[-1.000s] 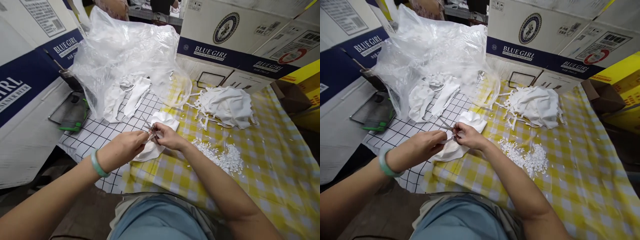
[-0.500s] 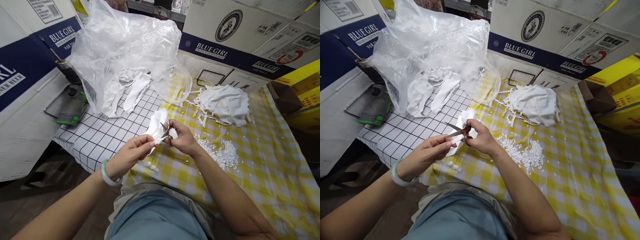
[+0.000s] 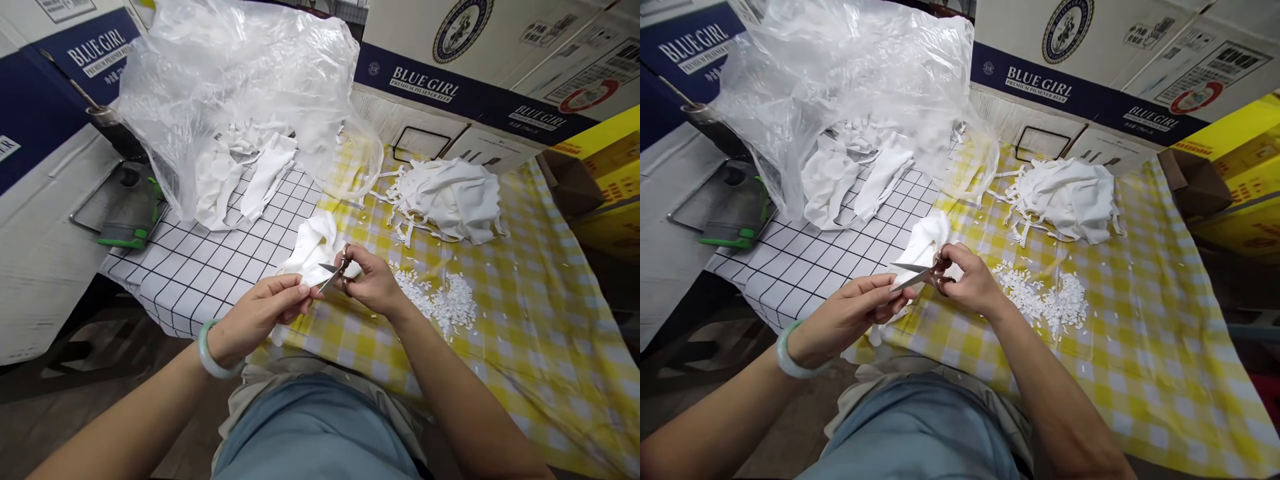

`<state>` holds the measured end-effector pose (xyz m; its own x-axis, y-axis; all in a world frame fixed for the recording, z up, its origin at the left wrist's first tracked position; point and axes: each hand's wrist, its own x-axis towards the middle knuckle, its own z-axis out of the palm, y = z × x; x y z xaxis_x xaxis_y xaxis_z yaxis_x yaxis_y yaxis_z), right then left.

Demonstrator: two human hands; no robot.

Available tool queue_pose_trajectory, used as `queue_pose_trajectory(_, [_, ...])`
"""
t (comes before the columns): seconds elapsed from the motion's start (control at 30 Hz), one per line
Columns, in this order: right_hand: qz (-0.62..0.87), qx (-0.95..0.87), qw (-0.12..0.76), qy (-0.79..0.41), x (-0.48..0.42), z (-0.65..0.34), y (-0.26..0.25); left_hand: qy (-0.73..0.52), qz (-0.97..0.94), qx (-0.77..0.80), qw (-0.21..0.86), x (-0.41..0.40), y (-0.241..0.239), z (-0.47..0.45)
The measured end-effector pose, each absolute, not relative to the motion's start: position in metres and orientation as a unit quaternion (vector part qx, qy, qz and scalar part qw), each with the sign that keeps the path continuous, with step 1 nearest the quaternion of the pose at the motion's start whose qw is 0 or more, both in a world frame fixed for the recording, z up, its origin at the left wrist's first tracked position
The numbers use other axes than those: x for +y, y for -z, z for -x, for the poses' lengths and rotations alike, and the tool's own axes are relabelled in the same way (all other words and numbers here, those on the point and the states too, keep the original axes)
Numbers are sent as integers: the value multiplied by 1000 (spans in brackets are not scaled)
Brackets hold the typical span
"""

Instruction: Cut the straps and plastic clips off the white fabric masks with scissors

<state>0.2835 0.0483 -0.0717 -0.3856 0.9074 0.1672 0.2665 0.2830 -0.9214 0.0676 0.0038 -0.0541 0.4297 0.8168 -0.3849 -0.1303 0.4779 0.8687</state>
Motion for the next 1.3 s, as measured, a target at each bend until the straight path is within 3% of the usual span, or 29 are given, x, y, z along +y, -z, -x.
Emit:
queue_pose_trajectory(0.23, [457, -494, 446, -591, 23, -241, 96, -402, -605, 417, 546, 8, 38, -69])
queue_pose_trajectory(0.37, [431, -442, 422, -664, 8, -219, 99, -477, -520, 379, 598, 11, 44, -81])
queue_pose_trajectory(0.47, [454, -525, 384, -609, 4, -237, 89, -494, -500, 413, 579, 10, 51, -87])
queue_pose_trajectory(0.6, [509, -664, 335, -433, 2, -277, 72, -472, -555, 429, 534, 5, 56, -98])
queue_pose_trajectory(0.73, [545, -716, 281, -334, -7, -301, 68, -448, -563, 419, 554, -1, 64, -114])
queue_pose_trajectory(0.93, [557, -732, 220, -326, -21, -313, 75, -405, -580, 414, 572, -2, 76, -133])
queue_pose_trajectory(1.3, [570, -716, 221, -337, -22, -318, 81, -385, -637, 392, 540, -4, 83, -138])
